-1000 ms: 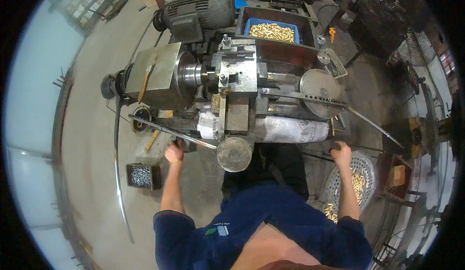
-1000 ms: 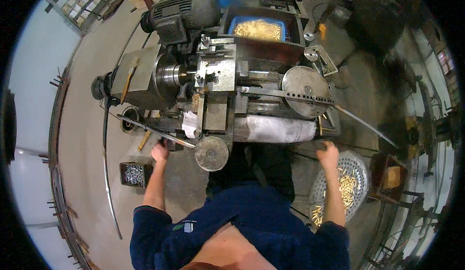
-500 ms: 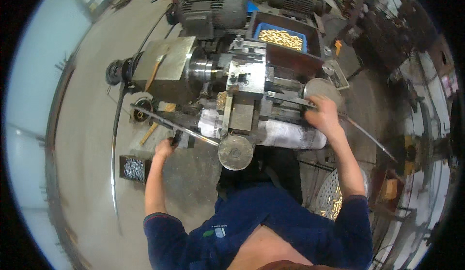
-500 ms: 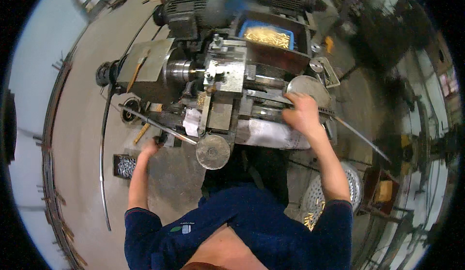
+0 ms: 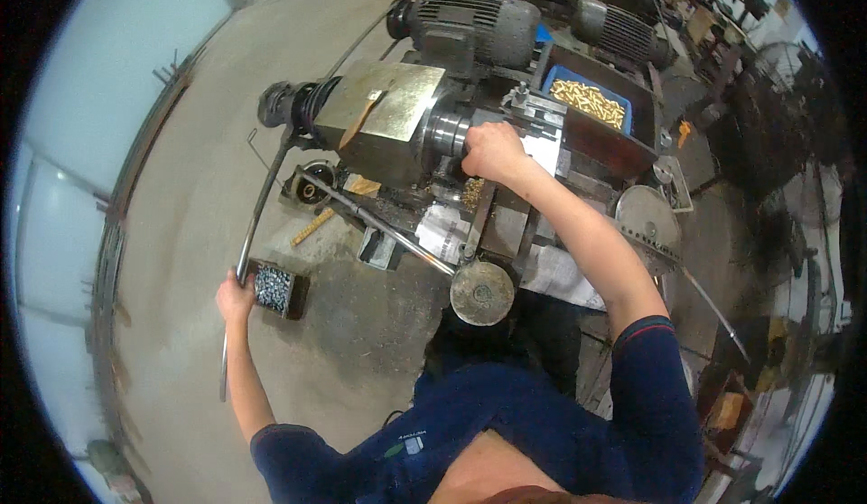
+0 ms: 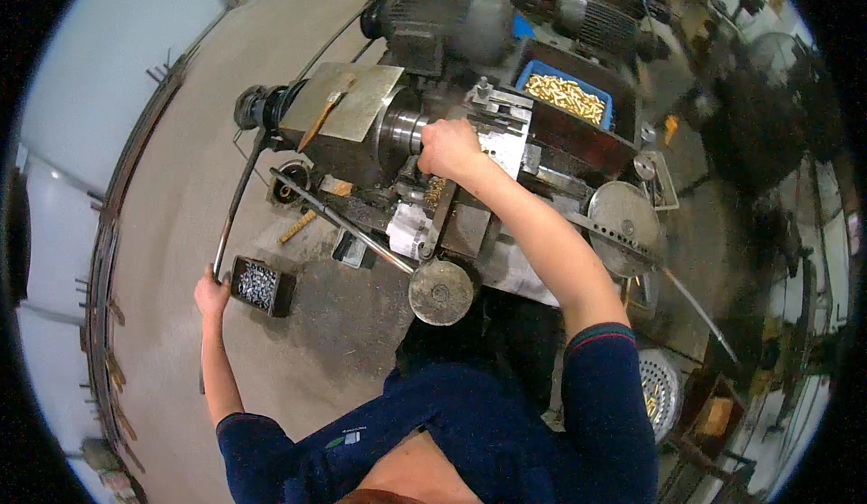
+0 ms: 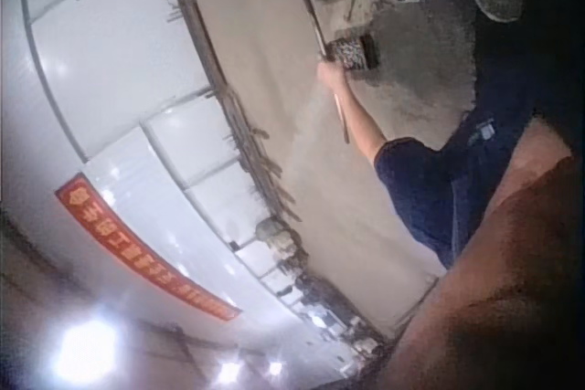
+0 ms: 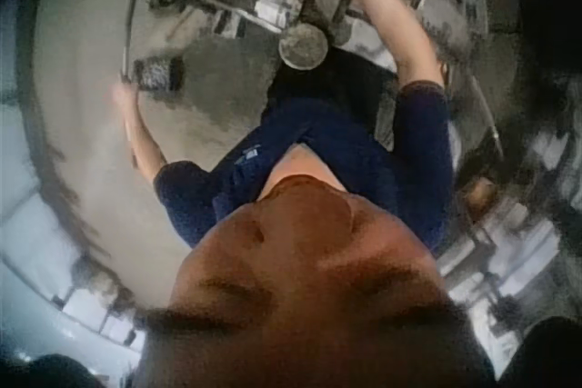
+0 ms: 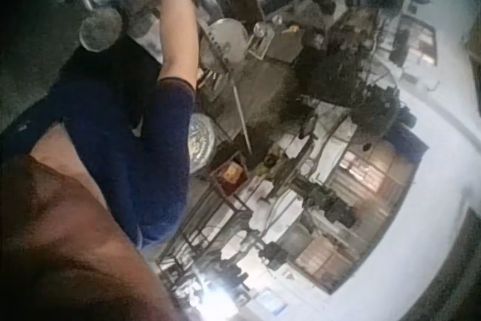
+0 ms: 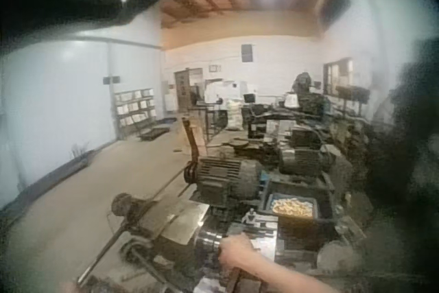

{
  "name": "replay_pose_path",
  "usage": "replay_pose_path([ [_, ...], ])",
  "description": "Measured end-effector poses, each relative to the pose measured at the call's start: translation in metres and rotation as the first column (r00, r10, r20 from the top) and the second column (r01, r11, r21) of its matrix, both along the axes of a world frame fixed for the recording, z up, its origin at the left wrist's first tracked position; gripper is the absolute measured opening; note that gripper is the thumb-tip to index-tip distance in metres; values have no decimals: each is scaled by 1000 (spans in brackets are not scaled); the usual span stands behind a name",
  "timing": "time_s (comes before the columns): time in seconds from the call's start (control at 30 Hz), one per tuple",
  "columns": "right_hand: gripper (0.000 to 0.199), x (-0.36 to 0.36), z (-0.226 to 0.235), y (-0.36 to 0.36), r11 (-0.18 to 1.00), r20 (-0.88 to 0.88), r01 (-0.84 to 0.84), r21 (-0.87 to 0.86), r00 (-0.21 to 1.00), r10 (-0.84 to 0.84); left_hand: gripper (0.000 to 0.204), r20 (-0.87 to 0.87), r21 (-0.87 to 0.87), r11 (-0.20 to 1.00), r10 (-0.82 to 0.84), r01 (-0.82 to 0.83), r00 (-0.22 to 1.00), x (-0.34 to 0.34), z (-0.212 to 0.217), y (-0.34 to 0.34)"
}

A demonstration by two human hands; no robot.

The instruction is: The person operates a metalworking machine, repeatedly inserting small brass components into the machine and using a long metal rod to push them through. The person collects the processed components in a perforated metal tray.

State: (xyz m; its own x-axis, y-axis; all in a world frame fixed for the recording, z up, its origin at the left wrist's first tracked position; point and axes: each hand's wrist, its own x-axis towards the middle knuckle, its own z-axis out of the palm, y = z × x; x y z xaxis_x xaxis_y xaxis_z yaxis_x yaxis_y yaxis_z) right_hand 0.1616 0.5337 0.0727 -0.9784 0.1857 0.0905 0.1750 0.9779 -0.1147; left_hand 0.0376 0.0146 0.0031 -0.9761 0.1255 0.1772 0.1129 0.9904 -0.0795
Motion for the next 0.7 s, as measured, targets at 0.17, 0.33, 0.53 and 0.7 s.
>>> replay_pose_path([
  [0.17,27,-1,9,-5,991,31,62,-118,998,-59,33,24,-26,996,87,-86,996,-51,-7,-26],
  [0.33,27,0,7,-1,986,-7,104,-128,994,-106,36,34,-21,991,133,-133,991,-67,-7,-25],
  [0.53,25,4,1,0,988,-118,35,-152,992,-53,35,42,113,976,180,-184,983,-12,-9,5],
  [0.7,24,2,-4,0,996,-101,-1,-87,995,-8,42,120,155,954,240,-257,963,75,1,72],
])
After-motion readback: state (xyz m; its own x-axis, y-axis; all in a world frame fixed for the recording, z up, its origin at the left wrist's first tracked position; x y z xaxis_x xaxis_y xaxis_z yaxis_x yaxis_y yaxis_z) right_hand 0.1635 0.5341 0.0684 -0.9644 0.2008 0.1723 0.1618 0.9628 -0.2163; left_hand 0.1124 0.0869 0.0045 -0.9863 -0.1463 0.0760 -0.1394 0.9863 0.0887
